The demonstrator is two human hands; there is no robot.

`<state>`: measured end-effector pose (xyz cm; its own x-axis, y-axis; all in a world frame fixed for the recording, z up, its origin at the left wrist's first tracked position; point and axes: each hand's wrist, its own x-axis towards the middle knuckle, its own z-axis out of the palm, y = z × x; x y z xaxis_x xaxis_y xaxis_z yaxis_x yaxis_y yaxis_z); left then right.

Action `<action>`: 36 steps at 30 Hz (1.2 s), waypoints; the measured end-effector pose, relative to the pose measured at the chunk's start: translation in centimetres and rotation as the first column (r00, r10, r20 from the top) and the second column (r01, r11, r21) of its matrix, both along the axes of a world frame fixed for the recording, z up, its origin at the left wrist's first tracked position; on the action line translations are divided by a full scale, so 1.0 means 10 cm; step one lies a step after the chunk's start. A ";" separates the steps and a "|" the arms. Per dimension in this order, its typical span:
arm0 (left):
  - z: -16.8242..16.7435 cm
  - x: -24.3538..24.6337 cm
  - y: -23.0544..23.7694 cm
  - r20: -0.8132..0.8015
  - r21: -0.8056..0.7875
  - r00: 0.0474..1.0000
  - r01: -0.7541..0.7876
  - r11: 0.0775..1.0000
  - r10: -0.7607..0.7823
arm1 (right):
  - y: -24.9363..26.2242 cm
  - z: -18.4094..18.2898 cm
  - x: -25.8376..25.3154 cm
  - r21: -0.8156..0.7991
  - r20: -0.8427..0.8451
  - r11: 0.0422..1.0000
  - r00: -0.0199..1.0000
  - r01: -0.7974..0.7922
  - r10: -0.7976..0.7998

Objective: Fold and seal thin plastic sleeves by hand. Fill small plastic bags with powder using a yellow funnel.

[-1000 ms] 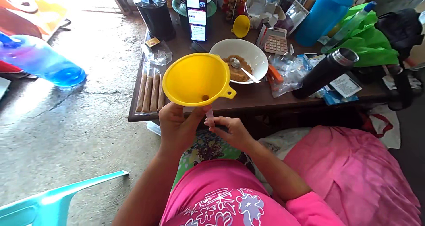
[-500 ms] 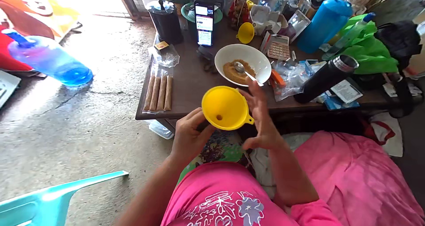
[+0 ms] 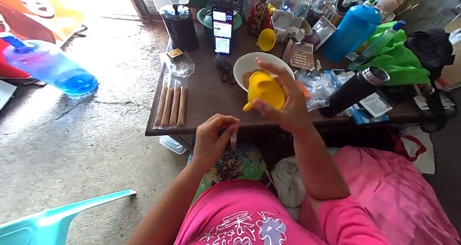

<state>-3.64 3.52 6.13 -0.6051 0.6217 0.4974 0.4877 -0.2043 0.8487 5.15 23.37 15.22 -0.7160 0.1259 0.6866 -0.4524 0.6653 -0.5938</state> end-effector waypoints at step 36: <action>0.27 -2.01 0.23 0.084 -0.392 0.957 -0.223 0.893 0.276 | -0.70 -1.40 -0.90 0.178 0.393 0.974 0.918 -0.137 0.057</action>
<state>-23.72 5.83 8.86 -0.8091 0.5652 0.1610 0.3569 0.2549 0.8987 -3.84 16.39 1.23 -0.9303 -0.0674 0.3607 -0.2851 0.7514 -0.5951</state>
